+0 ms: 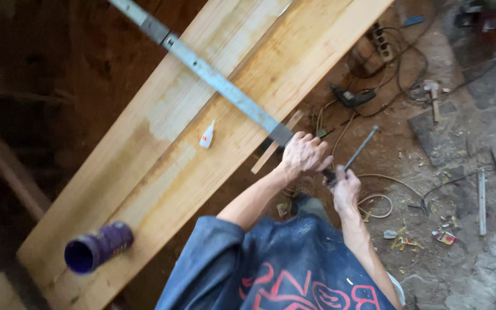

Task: The person applies glue along a seam on a large wooden board, then uses a metal bar clamp to press the boards together. They repeatedly tighten the clamp and apply more glue along the seam while working in a cluttered workshop.

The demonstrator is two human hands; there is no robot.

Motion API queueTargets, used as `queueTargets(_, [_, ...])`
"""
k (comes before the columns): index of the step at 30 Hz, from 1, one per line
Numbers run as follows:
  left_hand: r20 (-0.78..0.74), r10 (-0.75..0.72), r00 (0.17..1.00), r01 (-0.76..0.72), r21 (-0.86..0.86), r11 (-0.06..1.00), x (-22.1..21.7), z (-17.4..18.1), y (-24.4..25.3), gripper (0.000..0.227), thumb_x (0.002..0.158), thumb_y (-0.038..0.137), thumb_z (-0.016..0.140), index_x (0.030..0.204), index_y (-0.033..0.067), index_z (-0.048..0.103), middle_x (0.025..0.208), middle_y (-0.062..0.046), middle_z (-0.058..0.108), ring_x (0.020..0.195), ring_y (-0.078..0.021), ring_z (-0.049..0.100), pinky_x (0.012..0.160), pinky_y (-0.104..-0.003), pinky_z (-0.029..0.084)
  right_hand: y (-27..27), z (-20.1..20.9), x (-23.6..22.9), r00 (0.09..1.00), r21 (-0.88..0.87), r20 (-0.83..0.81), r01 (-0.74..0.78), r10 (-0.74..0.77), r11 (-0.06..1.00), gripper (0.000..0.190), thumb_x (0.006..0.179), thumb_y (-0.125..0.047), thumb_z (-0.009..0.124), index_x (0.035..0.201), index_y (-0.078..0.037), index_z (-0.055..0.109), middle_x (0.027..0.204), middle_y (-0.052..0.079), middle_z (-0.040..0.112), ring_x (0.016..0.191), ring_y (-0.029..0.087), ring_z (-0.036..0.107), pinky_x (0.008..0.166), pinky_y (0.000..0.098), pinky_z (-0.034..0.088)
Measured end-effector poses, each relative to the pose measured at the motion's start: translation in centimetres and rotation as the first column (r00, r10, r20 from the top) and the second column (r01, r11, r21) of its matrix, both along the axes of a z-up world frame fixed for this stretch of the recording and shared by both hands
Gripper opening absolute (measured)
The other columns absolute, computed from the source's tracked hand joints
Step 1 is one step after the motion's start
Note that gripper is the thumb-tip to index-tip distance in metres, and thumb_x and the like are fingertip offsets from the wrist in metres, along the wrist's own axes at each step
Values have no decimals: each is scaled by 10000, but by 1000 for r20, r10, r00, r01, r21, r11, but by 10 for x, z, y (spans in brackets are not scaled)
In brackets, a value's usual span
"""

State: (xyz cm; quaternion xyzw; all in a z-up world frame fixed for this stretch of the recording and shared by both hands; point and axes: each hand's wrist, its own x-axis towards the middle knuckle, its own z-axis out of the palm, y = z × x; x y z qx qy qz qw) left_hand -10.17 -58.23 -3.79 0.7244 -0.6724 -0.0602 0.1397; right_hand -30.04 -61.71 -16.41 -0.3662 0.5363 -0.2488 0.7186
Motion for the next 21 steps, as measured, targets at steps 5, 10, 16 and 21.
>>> queueTargets(5, [-35, 4, 999, -6, -59, 998, 3, -30, 0, 392, 806, 557, 653, 829, 167, 680, 790, -33, 687, 810, -239, 677, 782, -413, 490, 19, -14, -2, 997, 103, 12, 78, -80, 992, 348, 1113, -298, 421, 1052, -17, 618, 827, 105, 641, 633, 187, 600, 555, 329, 547])
queueTargets(10, [-47, -12, 999, 1, -228, 974, 1, -50, -1, 388, 800, 543, 657, 866, 161, 678, 793, -29, 673, 798, -234, 663, 778, -416, 484, 30, -23, -12, 964, -140, 237, 155, -119, 978, 90, 1150, -79, 493, 1124, -15, 551, 971, 47, 600, 766, 140, 599, 674, 315, 564])
queueTargets(16, [-82, -5, 997, -13, -221, 975, -3, -61, -1, 385, 765, 556, 644, 820, 176, 662, 798, -24, 678, 845, -214, 669, 840, -407, 475, 49, 15, -3, 984, -271, -151, 51, -95, 961, 157, 1113, -13, 493, 1225, 7, 602, 941, 65, 664, 722, 147, 612, 623, 301, 490])
queueTargets(21, [-86, -28, 996, 11, -190, 982, -4, -68, -5, 389, 737, 556, 633, 820, 177, 670, 781, -31, 682, 802, -224, 671, 781, -423, 471, 137, 52, 14, 969, -282, -223, 44, -110, 958, 446, 1001, 28, 475, 1442, 16, 409, 809, 62, 644, 629, 149, 610, 550, 297, 506])
